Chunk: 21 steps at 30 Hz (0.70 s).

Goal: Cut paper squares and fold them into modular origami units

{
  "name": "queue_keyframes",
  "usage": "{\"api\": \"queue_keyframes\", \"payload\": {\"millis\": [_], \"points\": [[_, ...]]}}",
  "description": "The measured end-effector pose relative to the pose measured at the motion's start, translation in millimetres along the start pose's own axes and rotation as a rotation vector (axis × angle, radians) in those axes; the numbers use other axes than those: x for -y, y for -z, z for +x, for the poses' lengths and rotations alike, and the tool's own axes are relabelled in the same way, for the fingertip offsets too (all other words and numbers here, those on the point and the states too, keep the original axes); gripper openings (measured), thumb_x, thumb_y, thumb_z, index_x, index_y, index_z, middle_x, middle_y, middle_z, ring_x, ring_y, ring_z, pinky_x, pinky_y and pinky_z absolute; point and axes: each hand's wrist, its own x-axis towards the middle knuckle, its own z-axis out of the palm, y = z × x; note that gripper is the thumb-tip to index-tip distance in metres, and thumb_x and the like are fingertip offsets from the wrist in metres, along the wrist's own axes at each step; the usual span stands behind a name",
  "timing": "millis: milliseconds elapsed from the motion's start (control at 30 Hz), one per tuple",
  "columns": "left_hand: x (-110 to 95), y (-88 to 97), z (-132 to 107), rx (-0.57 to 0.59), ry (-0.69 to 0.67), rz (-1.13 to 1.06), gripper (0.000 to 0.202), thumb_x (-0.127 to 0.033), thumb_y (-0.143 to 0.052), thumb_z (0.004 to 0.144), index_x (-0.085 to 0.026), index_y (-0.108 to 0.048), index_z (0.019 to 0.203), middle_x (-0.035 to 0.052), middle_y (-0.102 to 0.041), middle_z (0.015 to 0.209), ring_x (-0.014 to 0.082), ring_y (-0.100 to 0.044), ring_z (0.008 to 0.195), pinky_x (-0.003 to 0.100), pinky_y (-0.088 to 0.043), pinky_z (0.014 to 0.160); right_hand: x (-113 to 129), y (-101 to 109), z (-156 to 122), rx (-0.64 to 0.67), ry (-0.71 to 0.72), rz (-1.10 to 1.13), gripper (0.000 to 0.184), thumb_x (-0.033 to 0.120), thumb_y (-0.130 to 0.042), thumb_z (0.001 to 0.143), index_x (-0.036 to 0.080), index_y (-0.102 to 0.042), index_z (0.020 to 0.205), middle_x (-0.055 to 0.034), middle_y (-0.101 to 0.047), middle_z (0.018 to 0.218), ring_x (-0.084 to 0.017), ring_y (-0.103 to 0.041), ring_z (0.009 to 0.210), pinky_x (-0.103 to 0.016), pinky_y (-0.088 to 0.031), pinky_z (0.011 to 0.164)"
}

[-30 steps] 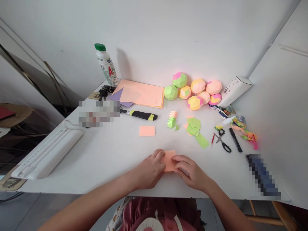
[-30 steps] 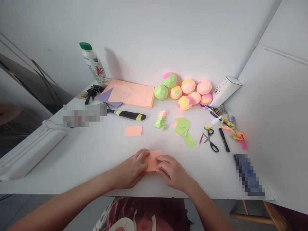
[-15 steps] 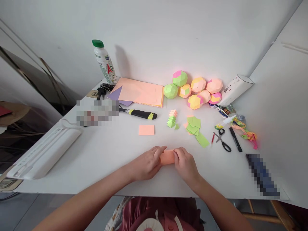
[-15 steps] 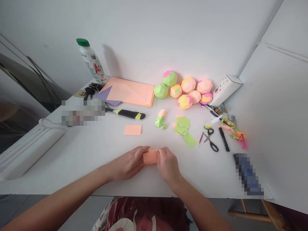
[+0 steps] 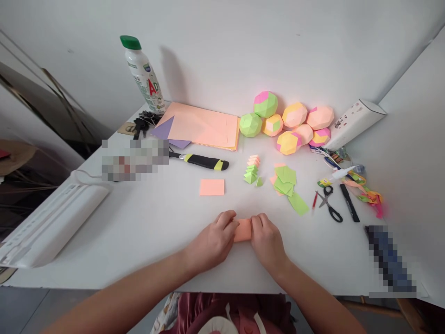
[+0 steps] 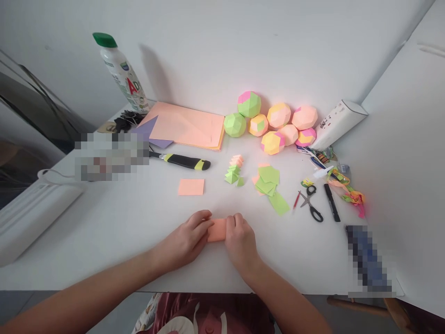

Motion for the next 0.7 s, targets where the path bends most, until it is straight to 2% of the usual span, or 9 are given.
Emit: {"api": "queue_keyframes", "payload": {"millis": [100, 167, 233, 367, 433, 500, 567, 633, 700], "points": [[-3.0, 0.2, -0.6, -0.012, -0.003, 0.022, 0.022, -0.004, -0.034, 0.084, -0.015, -0.053, 0.088, 0.014, -0.053, 0.102, 0.023, -0.054, 0.093, 0.037, -0.053, 0.075, 0.5, -0.2, -0.8, 0.0, -0.018, 0.037, 0.029, -0.003, -0.033, 0.079, 0.018, -0.047, 0.066, -0.003, -0.046, 0.062, -0.015, -0.041, 0.051, -0.025, -0.032, 0.045], [-4.0, 4.2, -0.1, -0.05, 0.026, 0.016, 0.02, -0.007, -0.037, 0.085, -0.015, -0.053, 0.094, 0.0137, -0.053, 0.102, 0.0237, -0.052, 0.094, 0.039, -0.051, 0.079, 0.0, 0.6, -0.5, -0.005, -0.036, 0.091, 0.028, 0.0, -0.034, 0.082, 0.018, -0.05, 0.069, -0.0037, -0.048, 0.064, -0.015, -0.044, 0.053, -0.025, -0.035, 0.047], [-3.8, 10.3, 0.6, -0.096, 0.068, -0.004, 0.023, -0.014, -0.044, 0.085, -0.014, -0.05, 0.108, 0.0145, -0.053, 0.106, 0.0267, -0.049, 0.1, 0.044, -0.048, 0.084, -1.2, 3.1, 1.2, -0.024, -0.069, 0.207, 0.025, 0.004, -0.035, 0.085, 0.018, -0.052, 0.074, -0.0046, -0.051, 0.067, -0.016, -0.048, 0.058, -0.025, -0.038, 0.05], [-3.1, 19.2, 1.2, -0.042, 0.101, -0.176, 0.067, -0.038, -0.064, 0.075, -0.016, -0.032, 0.13, 0.0178, -0.042, 0.129, 0.0346, -0.034, 0.122, 0.053, -0.039, 0.096, -1.1, 15.6, 7.2, -0.096, -0.243, 0.591, 0.017, 0.018, -0.04, 0.09, 0.018, -0.054, 0.079, -0.0033, -0.053, 0.068, -0.015, -0.051, 0.06, -0.026, -0.043, 0.054], [-4.0, 20.3, 1.1, -0.025, 0.117, -0.306, 0.076, -0.041, -0.067, 0.072, -0.019, -0.027, 0.133, 0.0177, -0.037, 0.135, 0.0343, -0.029, 0.128, 0.053, -0.034, 0.1, 1.1, 24.0, 9.5, -0.091, -0.383, 0.777, 0.018, 0.026, -0.044, 0.09, 0.019, -0.054, 0.077, -0.0003, -0.051, 0.062, -0.013, -0.048, 0.052, -0.024, -0.042, 0.048], [-5.5, 21.0, 1.7, -0.059, 0.225, -0.46, 0.072, -0.037, -0.065, 0.075, -0.021, -0.025, 0.133, 0.0166, -0.037, 0.136, 0.0307, -0.032, 0.128, 0.05, -0.034, 0.101, 4.0, 30.8, 10.5, -0.051, -0.517, 0.978, 0.02, 0.032, -0.047, 0.089, 0.019, -0.054, 0.076, 0.0021, -0.048, 0.057, -0.011, -0.046, 0.046, -0.022, -0.041, 0.042], [-7.0, 22.9, 3.9, -0.08, 0.389, -0.645, 0.067, -0.032, -0.065, 0.075, -0.023, -0.028, 0.13, 0.0143, -0.047, 0.128, 0.0269, -0.041, 0.122, 0.046, -0.038, 0.099, 6.0, 33.9, 10.5, -0.041, -0.629, 1.154, 0.021, 0.036, -0.049, 0.088, 0.018, -0.055, 0.077, 0.0029, -0.049, 0.056, -0.01, -0.046, 0.043, -0.021, -0.042, 0.039], [-8.1, 25.9, 8.0, 0.01, 0.508, -0.884, 0.056, -0.031, -0.069, 0.071, -0.021, -0.042, 0.119, 0.0109, -0.058, 0.113, 0.0252, -0.052, 0.11, 0.041, -0.043, 0.091, 6.3, 33.0, 10.3, -0.086, -0.714, 1.282, 0.022, 0.038, -0.052, 0.087, 0.018, -0.055, 0.078, 0.0025, -0.051, 0.057, -0.01, -0.047, 0.044, -0.021, -0.043, 0.039], [-8.7, 29.0, 13.0, 0.143, 0.592, -1.138, 0.033, -0.033, -0.07, 0.07, -0.017, -0.056, 0.094, 0.0074, -0.065, 0.093, 0.0219, -0.06, 0.09, 0.034, -0.048, 0.076, 4.6, 30.2, 9.7, -0.14, -0.755, 1.385, 0.022, 0.038, -0.053, 0.086, 0.018, -0.054, 0.077, 0.0024, -0.052, 0.058, -0.01, -0.048, 0.045, -0.021, -0.044, 0.039]]}}
